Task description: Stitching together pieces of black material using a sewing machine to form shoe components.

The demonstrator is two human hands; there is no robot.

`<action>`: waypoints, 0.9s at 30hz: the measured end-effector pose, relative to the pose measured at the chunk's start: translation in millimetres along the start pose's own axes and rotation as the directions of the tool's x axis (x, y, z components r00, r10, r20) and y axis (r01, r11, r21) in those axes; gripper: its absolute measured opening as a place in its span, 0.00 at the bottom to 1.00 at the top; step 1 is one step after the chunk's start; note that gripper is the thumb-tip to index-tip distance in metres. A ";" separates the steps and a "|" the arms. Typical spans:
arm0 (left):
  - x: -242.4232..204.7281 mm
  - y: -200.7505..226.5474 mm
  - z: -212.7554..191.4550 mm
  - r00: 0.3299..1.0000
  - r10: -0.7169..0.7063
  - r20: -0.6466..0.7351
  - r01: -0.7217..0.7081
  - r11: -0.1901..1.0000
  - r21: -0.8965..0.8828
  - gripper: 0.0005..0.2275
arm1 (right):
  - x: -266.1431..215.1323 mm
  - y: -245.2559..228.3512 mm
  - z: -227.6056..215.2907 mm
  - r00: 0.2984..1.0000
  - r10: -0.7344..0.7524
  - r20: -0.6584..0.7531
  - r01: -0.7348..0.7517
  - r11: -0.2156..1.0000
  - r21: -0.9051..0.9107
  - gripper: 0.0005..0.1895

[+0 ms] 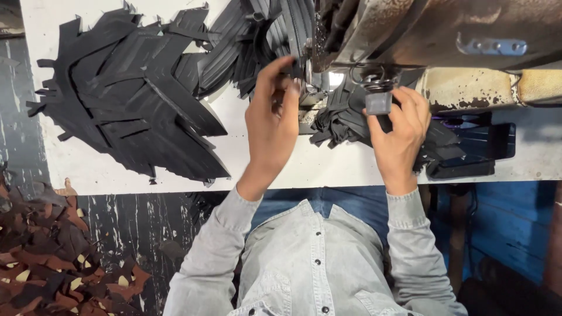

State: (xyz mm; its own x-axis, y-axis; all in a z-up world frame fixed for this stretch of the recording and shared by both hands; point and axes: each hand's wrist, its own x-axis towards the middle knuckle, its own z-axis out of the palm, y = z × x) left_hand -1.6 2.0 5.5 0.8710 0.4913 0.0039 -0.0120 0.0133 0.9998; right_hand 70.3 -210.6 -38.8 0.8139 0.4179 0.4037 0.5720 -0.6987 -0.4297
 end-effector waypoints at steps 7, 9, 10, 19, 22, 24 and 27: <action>-41.8 17.3 2.0 0.953 0.303 -0.006 -0.281 0.892 0.354 0.10 | -34.7 -28.5 -13.9 0.997 0.030 -0.077 -0.012 0.975 0.220 0.09; -48.8 20.6 1.3 0.902 0.426 0.069 -0.409 0.795 0.448 0.10 | -47.6 -37.8 -12.5 0.996 0.082 -0.028 -0.067 0.938 0.340 0.09; -52.0 19.1 -0.4 0.897 0.423 0.126 -0.439 0.823 0.362 0.11 | -50.9 -46.3 -11.4 0.997 -0.032 0.065 0.001 0.899 0.438 0.08; -50.5 6.3 -4.6 0.999 0.041 -0.004 -0.040 0.996 0.085 0.15 | -62.6 -70.6 1.3 0.937 -0.173 0.303 -0.067 0.763 0.643 0.09; -42.1 1.2 -2.5 1.000 -0.004 -0.021 0.005 0.999 0.037 0.15 | -58.7 -70.4 0.7 0.951 -0.153 0.270 -0.043 0.797 0.603 0.10; -37.4 -0.8 -0.7 1.000 -0.017 -0.014 0.017 1.000 -0.003 0.14 | -55.8 -70.2 -0.6 0.959 -0.144 0.245 -0.028 0.810 0.585 0.11; -29.3 -5.1 2.4 0.996 -0.045 -0.077 0.050 0.997 0.062 0.13 | -50.8 -69.1 -1.9 0.970 -0.123 0.211 -0.025 0.809 0.587 0.11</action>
State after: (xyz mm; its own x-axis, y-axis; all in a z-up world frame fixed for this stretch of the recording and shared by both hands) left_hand -25.9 -14.6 0.3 0.8304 0.5555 -0.0425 0.0622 -0.0166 0.9979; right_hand -10.9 -184.7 -28.1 0.7405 0.6135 0.2742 0.5029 -0.2352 -0.8317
